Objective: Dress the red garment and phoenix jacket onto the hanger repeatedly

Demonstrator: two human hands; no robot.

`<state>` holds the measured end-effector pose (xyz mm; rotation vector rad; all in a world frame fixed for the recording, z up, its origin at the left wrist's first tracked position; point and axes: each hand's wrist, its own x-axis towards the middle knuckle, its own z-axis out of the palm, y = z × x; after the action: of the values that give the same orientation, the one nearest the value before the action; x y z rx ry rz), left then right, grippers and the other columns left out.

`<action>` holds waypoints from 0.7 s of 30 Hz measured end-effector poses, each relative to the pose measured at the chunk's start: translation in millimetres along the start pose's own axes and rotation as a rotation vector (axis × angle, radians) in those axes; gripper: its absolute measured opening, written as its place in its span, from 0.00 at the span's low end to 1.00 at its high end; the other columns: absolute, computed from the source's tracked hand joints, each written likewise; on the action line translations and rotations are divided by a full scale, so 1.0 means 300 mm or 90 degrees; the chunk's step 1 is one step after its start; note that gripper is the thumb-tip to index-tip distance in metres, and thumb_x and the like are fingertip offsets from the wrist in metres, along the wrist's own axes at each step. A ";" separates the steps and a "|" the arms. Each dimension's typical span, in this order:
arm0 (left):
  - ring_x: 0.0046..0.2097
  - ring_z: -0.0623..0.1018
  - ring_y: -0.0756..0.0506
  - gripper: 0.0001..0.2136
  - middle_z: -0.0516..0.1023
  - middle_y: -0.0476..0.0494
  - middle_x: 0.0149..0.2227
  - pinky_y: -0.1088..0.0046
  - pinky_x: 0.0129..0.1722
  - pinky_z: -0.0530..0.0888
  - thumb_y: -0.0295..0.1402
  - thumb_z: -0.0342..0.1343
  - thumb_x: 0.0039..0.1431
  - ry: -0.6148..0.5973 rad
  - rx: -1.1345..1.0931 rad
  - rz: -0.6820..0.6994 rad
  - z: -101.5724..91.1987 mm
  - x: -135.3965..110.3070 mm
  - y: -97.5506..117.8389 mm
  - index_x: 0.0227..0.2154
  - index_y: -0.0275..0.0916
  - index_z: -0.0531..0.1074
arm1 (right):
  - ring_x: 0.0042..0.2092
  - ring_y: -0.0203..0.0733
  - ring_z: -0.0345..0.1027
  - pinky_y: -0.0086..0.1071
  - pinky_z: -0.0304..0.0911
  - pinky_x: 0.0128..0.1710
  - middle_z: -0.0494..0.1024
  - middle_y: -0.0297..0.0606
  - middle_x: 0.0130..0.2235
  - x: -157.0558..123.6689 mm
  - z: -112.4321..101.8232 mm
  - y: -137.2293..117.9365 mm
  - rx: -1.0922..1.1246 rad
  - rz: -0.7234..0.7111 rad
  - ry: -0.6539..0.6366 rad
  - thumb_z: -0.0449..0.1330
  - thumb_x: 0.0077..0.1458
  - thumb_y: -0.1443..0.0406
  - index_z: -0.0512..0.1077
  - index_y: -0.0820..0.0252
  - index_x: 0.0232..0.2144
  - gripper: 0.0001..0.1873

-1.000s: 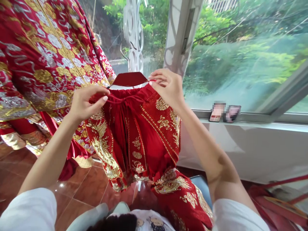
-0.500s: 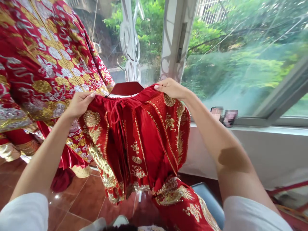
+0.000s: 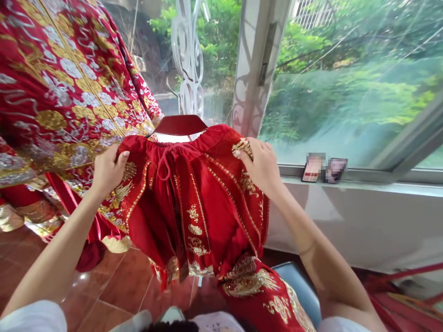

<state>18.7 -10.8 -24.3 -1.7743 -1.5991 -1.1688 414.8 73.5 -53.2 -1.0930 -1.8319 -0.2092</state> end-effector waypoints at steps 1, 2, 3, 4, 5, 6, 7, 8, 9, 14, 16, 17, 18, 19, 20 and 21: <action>0.27 0.70 0.46 0.16 0.67 0.48 0.22 0.70 0.31 0.65 0.48 0.49 0.62 0.027 0.000 0.005 0.018 -0.017 -0.015 0.27 0.41 0.68 | 0.41 0.52 0.70 0.43 0.64 0.42 0.78 0.48 0.40 0.001 0.012 0.018 0.034 -0.010 -0.005 0.47 0.60 0.49 0.73 0.60 0.42 0.24; 0.28 0.72 0.45 0.16 0.70 0.47 0.23 0.69 0.33 0.66 0.48 0.50 0.61 0.053 0.003 0.012 0.040 -0.031 -0.028 0.29 0.40 0.70 | 0.40 0.51 0.71 0.42 0.64 0.42 0.78 0.46 0.38 0.009 0.024 0.037 0.068 -0.015 -0.022 0.46 0.61 0.48 0.73 0.59 0.40 0.25; 0.31 0.74 0.44 0.16 0.73 0.45 0.26 0.69 0.35 0.68 0.49 0.50 0.61 0.080 0.009 0.021 0.064 -0.044 -0.039 0.33 0.40 0.72 | 0.38 0.50 0.71 0.41 0.65 0.40 0.78 0.45 0.37 0.019 0.036 0.056 0.101 -0.019 -0.041 0.45 0.61 0.47 0.74 0.59 0.39 0.26; 0.35 0.76 0.42 0.16 0.76 0.42 0.31 0.67 0.38 0.69 0.48 0.51 0.61 0.108 0.016 0.030 0.089 -0.059 -0.044 0.37 0.40 0.72 | 0.38 0.49 0.72 0.40 0.66 0.40 0.78 0.44 0.36 0.026 0.049 0.074 0.125 -0.019 -0.048 0.44 0.61 0.47 0.74 0.58 0.39 0.27; 0.40 0.77 0.40 0.18 0.78 0.38 0.36 0.65 0.41 0.70 0.48 0.50 0.62 0.138 0.023 0.034 0.112 -0.075 -0.045 0.42 0.39 0.72 | 0.40 0.49 0.72 0.39 0.66 0.41 0.78 0.43 0.37 0.028 0.062 0.088 0.134 -0.017 -0.029 0.44 0.61 0.46 0.74 0.58 0.40 0.28; 0.44 0.77 0.38 0.19 0.78 0.35 0.41 0.63 0.45 0.70 0.47 0.50 0.62 0.163 0.030 0.036 0.133 -0.092 -0.042 0.46 0.38 0.71 | 0.42 0.49 0.73 0.40 0.66 0.43 0.79 0.43 0.40 0.022 0.076 0.098 0.126 -0.014 0.013 0.43 0.62 0.47 0.74 0.57 0.42 0.28; 0.48 0.76 0.37 0.20 0.77 0.32 0.45 0.61 0.48 0.70 0.46 0.49 0.63 0.182 0.036 0.033 0.148 -0.108 -0.034 0.49 0.36 0.70 | 0.46 0.50 0.72 0.41 0.65 0.46 0.78 0.44 0.43 0.009 0.091 0.105 0.103 -0.015 0.065 0.44 0.62 0.48 0.73 0.57 0.46 0.27; 0.50 0.75 0.36 0.21 0.76 0.30 0.48 0.59 0.50 0.69 0.45 0.48 0.63 0.189 0.043 0.026 0.154 -0.121 -0.023 0.52 0.35 0.68 | 0.49 0.52 0.71 0.44 0.64 0.49 0.77 0.45 0.47 -0.008 0.104 0.109 0.074 -0.023 0.115 0.45 0.62 0.49 0.72 0.58 0.50 0.27; 0.51 0.75 0.36 0.22 0.76 0.29 0.49 0.58 0.52 0.69 0.44 0.49 0.63 0.185 0.052 0.015 0.150 -0.129 -0.009 0.53 0.33 0.67 | 0.53 0.52 0.69 0.46 0.62 0.52 0.76 0.46 0.51 -0.026 0.114 0.109 0.046 -0.038 0.152 0.47 0.62 0.50 0.70 0.58 0.53 0.27; 0.48 0.76 0.35 0.23 0.77 0.35 0.44 0.54 0.51 0.70 0.47 0.56 0.57 0.038 0.056 -0.010 0.009 -0.024 0.074 0.50 0.38 0.71 | 0.49 0.51 0.72 0.50 0.63 0.53 0.79 0.45 0.43 0.008 0.075 0.054 0.014 -0.114 0.166 0.51 0.62 0.54 0.76 0.58 0.45 0.21; 0.51 0.74 0.37 0.19 0.75 0.39 0.49 0.57 0.54 0.69 0.44 0.55 0.58 -0.046 -0.005 0.093 -0.045 0.065 0.099 0.50 0.43 0.71 | 0.47 0.50 0.73 0.49 0.64 0.53 0.80 0.42 0.44 0.091 0.044 0.003 0.035 -0.147 0.120 0.55 0.60 0.56 0.77 0.56 0.44 0.17; 0.53 0.73 0.38 0.18 0.73 0.41 0.53 0.59 0.56 0.68 0.42 0.55 0.59 -0.101 -0.037 0.163 -0.058 0.107 0.109 0.51 0.44 0.71 | 0.49 0.49 0.72 0.48 0.64 0.54 0.78 0.40 0.48 0.134 0.036 -0.024 0.054 -0.175 0.078 0.57 0.59 0.58 0.76 0.55 0.47 0.16; 0.55 0.72 0.39 0.18 0.71 0.42 0.55 0.60 0.57 0.67 0.40 0.55 0.60 -0.157 -0.062 0.231 -0.061 0.142 0.116 0.52 0.45 0.71 | 0.51 0.48 0.71 0.47 0.64 0.56 0.76 0.39 0.52 0.171 0.034 -0.049 0.078 -0.210 0.030 0.58 0.58 0.60 0.74 0.53 0.51 0.19; 0.56 0.71 0.40 0.17 0.70 0.43 0.57 0.60 0.58 0.67 0.39 0.55 0.60 -0.210 -0.075 0.286 -0.053 0.168 0.121 0.52 0.45 0.71 | 0.53 0.47 0.70 0.47 0.64 0.57 0.75 0.37 0.54 0.198 0.038 -0.071 0.102 -0.245 -0.015 0.59 0.58 0.62 0.72 0.52 0.54 0.21; 0.56 0.71 0.40 0.16 0.71 0.42 0.56 0.60 0.57 0.67 0.38 0.54 0.61 -0.252 -0.079 0.321 -0.038 0.184 0.123 0.51 0.45 0.72 | 0.55 0.47 0.69 0.46 0.64 0.58 0.74 0.35 0.55 0.215 0.046 -0.088 0.122 -0.273 -0.046 0.58 0.58 0.64 0.71 0.51 0.55 0.22; 0.55 0.72 0.41 0.15 0.72 0.41 0.54 0.59 0.56 0.68 0.37 0.53 0.61 -0.273 -0.076 0.337 -0.018 0.191 0.124 0.49 0.44 0.74 | 0.55 0.46 0.69 0.46 0.64 0.58 0.75 0.35 0.54 0.219 0.057 -0.100 0.138 -0.293 -0.058 0.56 0.59 0.65 0.71 0.51 0.55 0.21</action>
<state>50.3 9.0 33.2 -2.4504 -1.1523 -0.6723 372.0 104.4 -1.0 -0.5292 -2.1144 -0.2249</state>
